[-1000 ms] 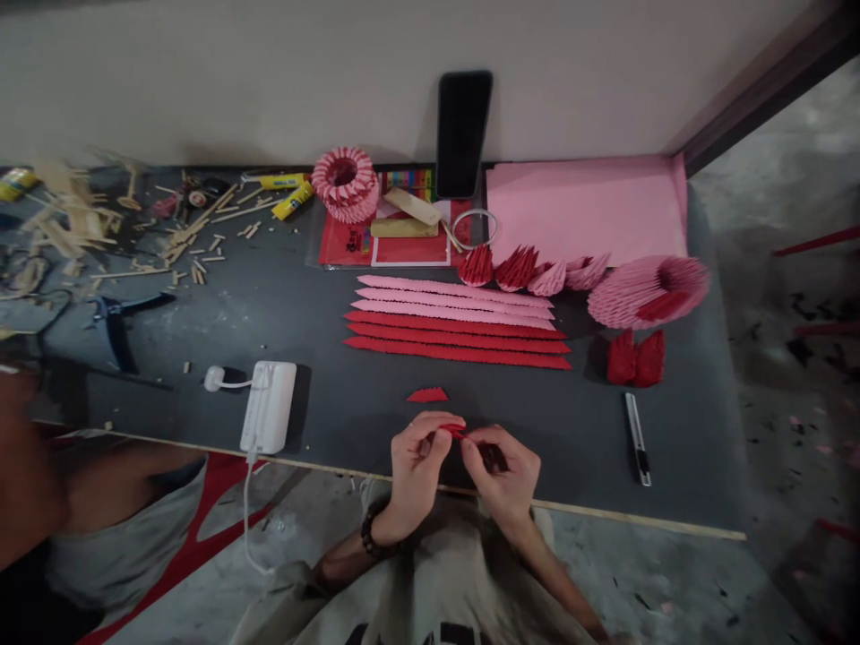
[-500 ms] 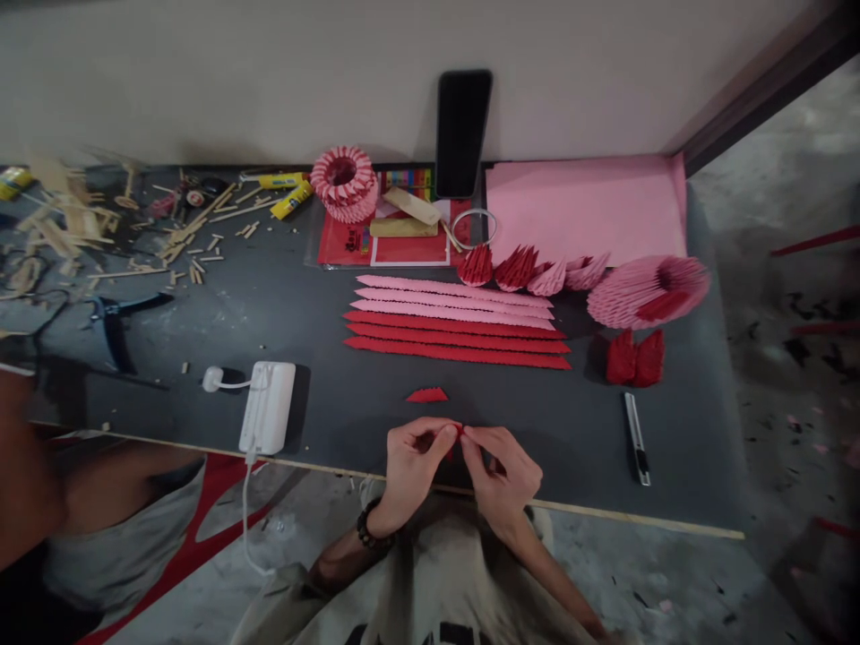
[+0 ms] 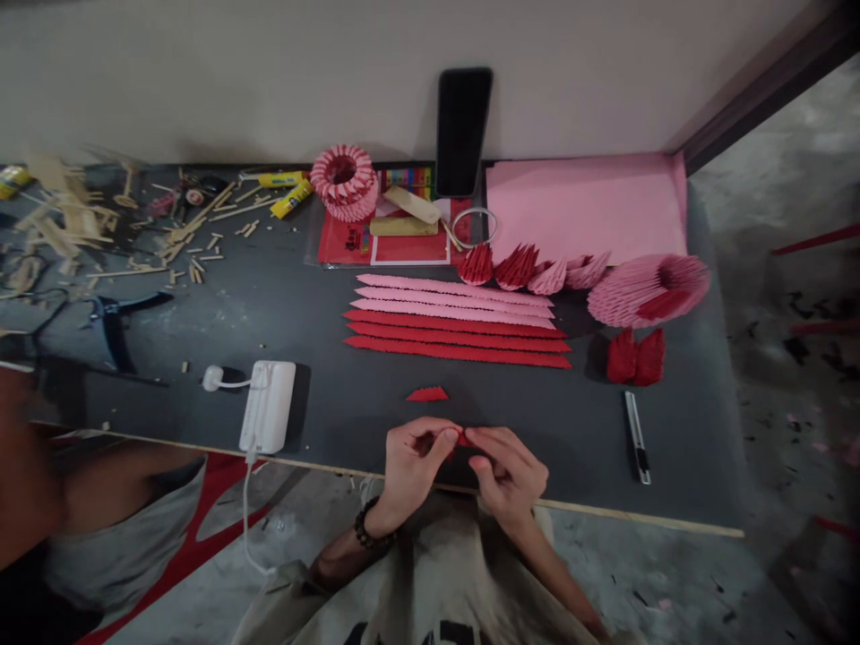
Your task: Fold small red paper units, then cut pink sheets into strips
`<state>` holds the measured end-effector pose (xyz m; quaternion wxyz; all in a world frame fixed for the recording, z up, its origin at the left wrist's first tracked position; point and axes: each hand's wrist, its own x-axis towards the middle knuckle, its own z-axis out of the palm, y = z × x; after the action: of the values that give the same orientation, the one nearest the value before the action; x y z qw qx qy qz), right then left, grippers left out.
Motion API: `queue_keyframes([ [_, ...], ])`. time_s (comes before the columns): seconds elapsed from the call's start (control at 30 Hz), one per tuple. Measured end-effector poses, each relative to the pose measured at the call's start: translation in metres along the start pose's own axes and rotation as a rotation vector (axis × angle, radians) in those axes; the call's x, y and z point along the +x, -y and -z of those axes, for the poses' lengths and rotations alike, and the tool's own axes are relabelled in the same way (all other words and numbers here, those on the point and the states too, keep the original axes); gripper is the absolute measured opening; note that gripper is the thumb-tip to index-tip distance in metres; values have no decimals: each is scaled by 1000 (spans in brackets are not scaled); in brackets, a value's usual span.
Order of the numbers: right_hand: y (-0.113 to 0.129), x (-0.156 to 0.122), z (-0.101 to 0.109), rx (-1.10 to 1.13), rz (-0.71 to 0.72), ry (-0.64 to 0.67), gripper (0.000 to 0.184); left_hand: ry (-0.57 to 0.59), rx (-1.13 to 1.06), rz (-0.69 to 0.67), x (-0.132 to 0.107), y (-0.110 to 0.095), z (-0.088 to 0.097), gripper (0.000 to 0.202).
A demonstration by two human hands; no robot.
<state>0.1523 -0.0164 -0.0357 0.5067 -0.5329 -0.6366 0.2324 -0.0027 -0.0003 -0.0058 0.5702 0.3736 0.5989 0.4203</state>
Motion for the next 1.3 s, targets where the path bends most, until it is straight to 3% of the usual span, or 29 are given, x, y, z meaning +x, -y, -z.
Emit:
queue_keyframes([
  [0.07, 8, 4, 1, 60, -203, 24, 10, -19, 117, -93, -2, -1, -1, 20],
  [0.13, 12, 6, 1, 80, -313, 42, 7, -28, 204, -163, -3, -2, -2, 18],
  [0.33, 12, 5, -1, 69, -388, 6, 12, -16, 353, -137, -3, 0, 4, 16],
  [0.7, 10, 6, -3, 267, -578, 20, 14, -47, 277, -62, -5, -6, 3, 10],
  [1.07, 13, 17, 6, 202, -459, 132, 12, -43, 345, -137, -6, 0, 2, 16],
  [1.3, 5, 25, 14, 148, -418, 221, 16, 69, 318, -81, -2, -7, 8, 15],
])
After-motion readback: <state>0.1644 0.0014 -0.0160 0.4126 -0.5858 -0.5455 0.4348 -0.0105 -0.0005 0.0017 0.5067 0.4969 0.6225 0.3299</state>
